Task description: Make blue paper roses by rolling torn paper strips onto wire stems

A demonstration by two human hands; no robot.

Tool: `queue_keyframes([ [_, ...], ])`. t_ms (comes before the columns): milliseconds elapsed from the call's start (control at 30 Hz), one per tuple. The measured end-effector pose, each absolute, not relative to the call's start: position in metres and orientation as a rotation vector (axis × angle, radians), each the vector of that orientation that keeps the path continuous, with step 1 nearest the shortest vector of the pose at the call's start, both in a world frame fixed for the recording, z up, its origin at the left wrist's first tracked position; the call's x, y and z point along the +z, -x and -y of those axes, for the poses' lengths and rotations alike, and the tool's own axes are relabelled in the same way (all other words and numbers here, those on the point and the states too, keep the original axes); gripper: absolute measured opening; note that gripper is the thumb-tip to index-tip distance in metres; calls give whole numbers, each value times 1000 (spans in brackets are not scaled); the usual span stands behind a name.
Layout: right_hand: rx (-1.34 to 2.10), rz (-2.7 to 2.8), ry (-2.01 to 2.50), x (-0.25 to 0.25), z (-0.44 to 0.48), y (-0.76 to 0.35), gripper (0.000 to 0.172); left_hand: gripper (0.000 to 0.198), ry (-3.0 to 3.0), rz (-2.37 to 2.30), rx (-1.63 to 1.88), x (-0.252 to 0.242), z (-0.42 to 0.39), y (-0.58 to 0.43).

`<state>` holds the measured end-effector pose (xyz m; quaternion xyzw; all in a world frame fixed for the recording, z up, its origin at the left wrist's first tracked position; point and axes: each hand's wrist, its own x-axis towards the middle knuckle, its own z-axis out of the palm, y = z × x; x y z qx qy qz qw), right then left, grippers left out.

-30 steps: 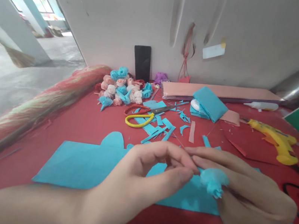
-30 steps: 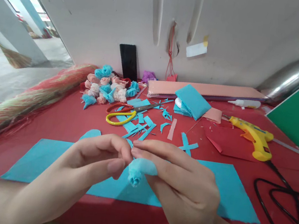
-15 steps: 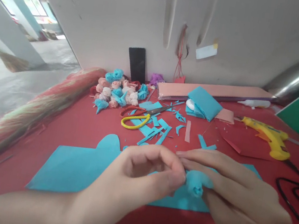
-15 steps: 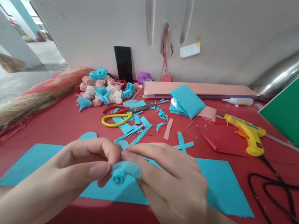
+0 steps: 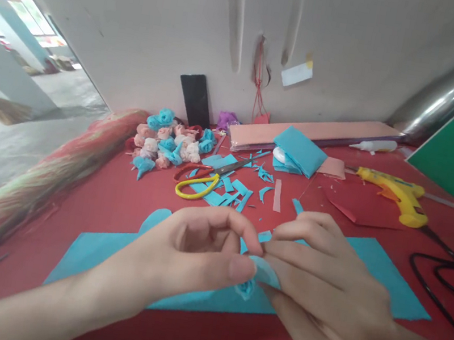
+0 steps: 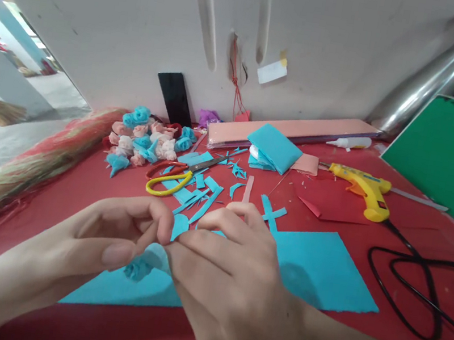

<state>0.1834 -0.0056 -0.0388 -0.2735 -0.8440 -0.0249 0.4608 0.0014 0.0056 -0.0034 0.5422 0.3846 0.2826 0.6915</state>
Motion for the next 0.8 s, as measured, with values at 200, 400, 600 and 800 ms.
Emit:
queue_keyframes([
  [200,271,2072,782,-36,13,-179,27,30,-1337,-806,494,-1,-11,6],
  [400,365,1927,829,-40,20,-173,32,32,-1353,-828,444,4,-10,8],
  [600,533,1892,906,-36,20,-172,31,27,-1438,-784,675,-5,-8,9],
  [800,762,1738,975,-35,19,-174,26,20,-1722,-946,1187,-5,2,7],
])
